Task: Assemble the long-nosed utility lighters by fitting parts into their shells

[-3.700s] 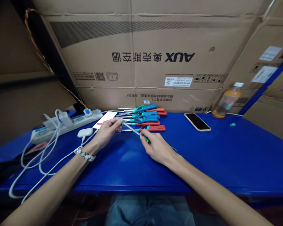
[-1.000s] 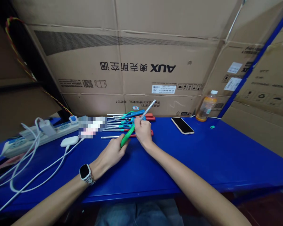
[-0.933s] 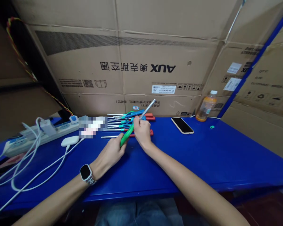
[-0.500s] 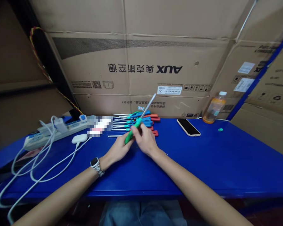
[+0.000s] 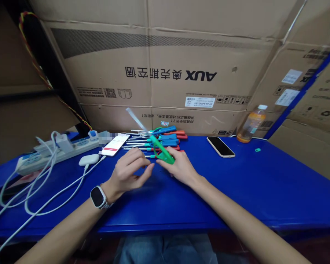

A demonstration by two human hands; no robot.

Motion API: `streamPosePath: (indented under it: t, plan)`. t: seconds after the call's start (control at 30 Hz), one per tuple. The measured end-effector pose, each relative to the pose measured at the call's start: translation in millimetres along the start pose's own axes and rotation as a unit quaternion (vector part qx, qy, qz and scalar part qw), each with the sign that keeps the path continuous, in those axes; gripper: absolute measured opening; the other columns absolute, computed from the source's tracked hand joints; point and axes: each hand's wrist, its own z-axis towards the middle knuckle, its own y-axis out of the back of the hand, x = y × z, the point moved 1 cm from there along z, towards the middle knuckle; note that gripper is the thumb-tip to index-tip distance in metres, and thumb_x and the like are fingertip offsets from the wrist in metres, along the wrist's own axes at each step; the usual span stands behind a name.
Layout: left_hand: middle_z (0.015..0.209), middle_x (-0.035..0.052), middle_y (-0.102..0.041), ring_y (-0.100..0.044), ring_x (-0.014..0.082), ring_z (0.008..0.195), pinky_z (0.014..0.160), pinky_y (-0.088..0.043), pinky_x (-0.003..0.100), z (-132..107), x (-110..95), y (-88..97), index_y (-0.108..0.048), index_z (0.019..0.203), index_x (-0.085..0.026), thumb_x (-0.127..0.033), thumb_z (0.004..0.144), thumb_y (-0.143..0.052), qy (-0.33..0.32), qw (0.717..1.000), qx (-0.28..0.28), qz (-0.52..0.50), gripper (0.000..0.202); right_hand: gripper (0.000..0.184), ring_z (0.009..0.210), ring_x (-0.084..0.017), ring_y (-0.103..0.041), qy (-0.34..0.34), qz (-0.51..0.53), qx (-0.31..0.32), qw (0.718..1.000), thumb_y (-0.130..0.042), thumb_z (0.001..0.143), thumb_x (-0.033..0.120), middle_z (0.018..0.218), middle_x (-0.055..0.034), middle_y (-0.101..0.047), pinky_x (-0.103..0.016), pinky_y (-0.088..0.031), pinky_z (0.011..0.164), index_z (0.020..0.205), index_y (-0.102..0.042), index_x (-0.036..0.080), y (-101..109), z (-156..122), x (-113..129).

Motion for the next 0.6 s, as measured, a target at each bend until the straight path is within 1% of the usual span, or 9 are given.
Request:
streamPosePath:
  t: [0.03, 0.1, 0.17, 0.23, 0.27, 0.33, 0.4, 0.5, 0.6]
  plan:
    - [0.07, 0.0033, -0.059, -0.054, 0.0164, 0.068, 0.066, -0.044, 0.03, 1.8, -0.9, 1.5, -0.058, 0.077, -0.018, -0.017, 0.09, -0.056, -0.029, 0.999, 0.008, 0.023, 0.013, 0.029, 0.052, -0.015, -0.057, 0.014, -0.061, 0.014, 0.998, -0.06, 0.088, 0.045, 0.066, 0.0025, -0.062, -0.025, -0.039, 0.052, 0.106, -0.062, 0.022, 0.2, -4.2, 1.0]
    - [0.085, 0.0072, -0.063, -0.057, 0.0199, 0.08, 0.073, -0.045, 0.034, 4.4, -1.5, 1.8, -0.061, 0.086, -0.017, -0.019, 0.09, -0.056, -0.047, 0.995, 0.065, 0.054, 0.007, 0.024, 0.064, -0.018, -0.062, 0.047, -0.179, 0.046, 0.982, -0.058, 0.09, 0.04, 0.077, -0.0011, -0.068, -0.026, -0.038, 0.059, 0.105, -0.063, 0.022, -1.0, -12.1, 4.4]
    - [0.1, 0.01, -0.064, -0.058, 0.0232, 0.092, 0.08, -0.046, 0.037, 4.4, 0.5, 0.0, -0.062, 0.095, -0.018, -0.025, 0.091, -0.057, -0.019, 0.988, 0.144, 0.054, 0.01, 0.022, 0.072, -0.021, -0.064, 0.059, -0.261, 0.083, 0.96, -0.055, 0.092, 0.038, 0.086, -0.0043, -0.07, -0.027, -0.036, 0.062, 0.104, -0.063, 0.021, -3.4, -18.7, 7.2]
    - [0.107, 0.0097, -0.063, -0.059, 0.0246, 0.097, 0.083, -0.047, 0.039, 1.6, 5.2, -2.7, -0.062, 0.1, -0.019, -0.033, 0.09, -0.06, 0.035, 0.975, 0.219, 0.018, 0.018, 0.023, 0.079, -0.022, -0.065, 0.062, -0.301, 0.108, 0.945, -0.053, 0.094, 0.04, 0.093, -0.0077, -0.07, -0.029, -0.037, 0.066, 0.102, -0.062, 0.02, -5.9, -23.8, 8.2]
    - [0.107, 0.0083, -0.063, -0.06, 0.0243, 0.097, 0.084, -0.047, 0.038, -0.6, 8.3, -4.1, -0.062, 0.1, -0.02, -0.036, 0.089, -0.062, 0.067, 0.966, 0.25, -0.01, 0.02, 0.025, 0.083, -0.023, -0.064, 0.065, -0.306, 0.114, 0.943, -0.052, 0.095, 0.041, 0.097, -0.0089, -0.069, -0.03, -0.038, 0.07, 0.102, -0.061, 0.019, -7.2, -26.1, 8.0]
    - [0.103, 0.0048, -0.064, -0.062, 0.0225, 0.095, 0.082, -0.048, 0.035, -5.4, 15.0, -6.6, -0.062, 0.1, -0.022, -0.037, 0.087, -0.064, 0.131, 0.943, 0.297, -0.076, 0.02, 0.028, 0.093, -0.024, -0.062, 0.072, -0.285, 0.116, 0.949, -0.049, 0.096, 0.044, 0.103, -0.0095, -0.067, -0.034, -0.039, 0.079, 0.105, -0.058, 0.02, -9.7, -29.9, 7.2]
    - [0.101, 0.003, -0.066, -0.063, 0.0217, 0.095, 0.083, -0.049, 0.033, -9.6, 21.0, -8.5, -0.064, 0.1, -0.023, -0.036, 0.085, -0.066, 0.178, 0.919, 0.327, -0.126, 0.02, 0.029, 0.098, -0.023, -0.06, 0.073, -0.249, 0.112, 0.959, -0.048, 0.097, 0.046, 0.106, -0.0084, -0.065, -0.038, -0.038, 0.085, 0.108, -0.055, 0.02, -11.9, -32.9, 6.7]
    - [0.102, 0.0024, -0.067, -0.062, 0.0213, 0.094, 0.084, -0.047, 0.033, -13.3, 26.5, -10.2, -0.064, 0.101, -0.022, -0.035, 0.081, -0.07, 0.208, 0.899, 0.355, -0.152, 0.024, 0.025, 0.098, -0.023, -0.057, 0.08, -0.215, 0.109, 0.967, -0.054, 0.093, 0.041, 0.104, -0.0072, -0.063, -0.04, -0.038, 0.087, 0.107, -0.053, 0.021, -11.8, -35.4, 7.1]
    - [0.098, 0.0015, -0.067, -0.061, 0.0204, 0.089, 0.079, -0.047, 0.03, -15.3, 27.5, -10.3, -0.065, 0.099, -0.022, -0.037, 0.079, -0.071, 0.222, 0.882, 0.387, -0.153, 0.026, 0.032, 0.099, -0.023, -0.054, 0.103, -0.183, 0.109, 0.972, -0.064, 0.081, 0.028, 0.105, -0.0062, -0.06, -0.041, -0.038, 0.089, 0.11, -0.053, 0.021, -3.7, -33.5, 4.0]
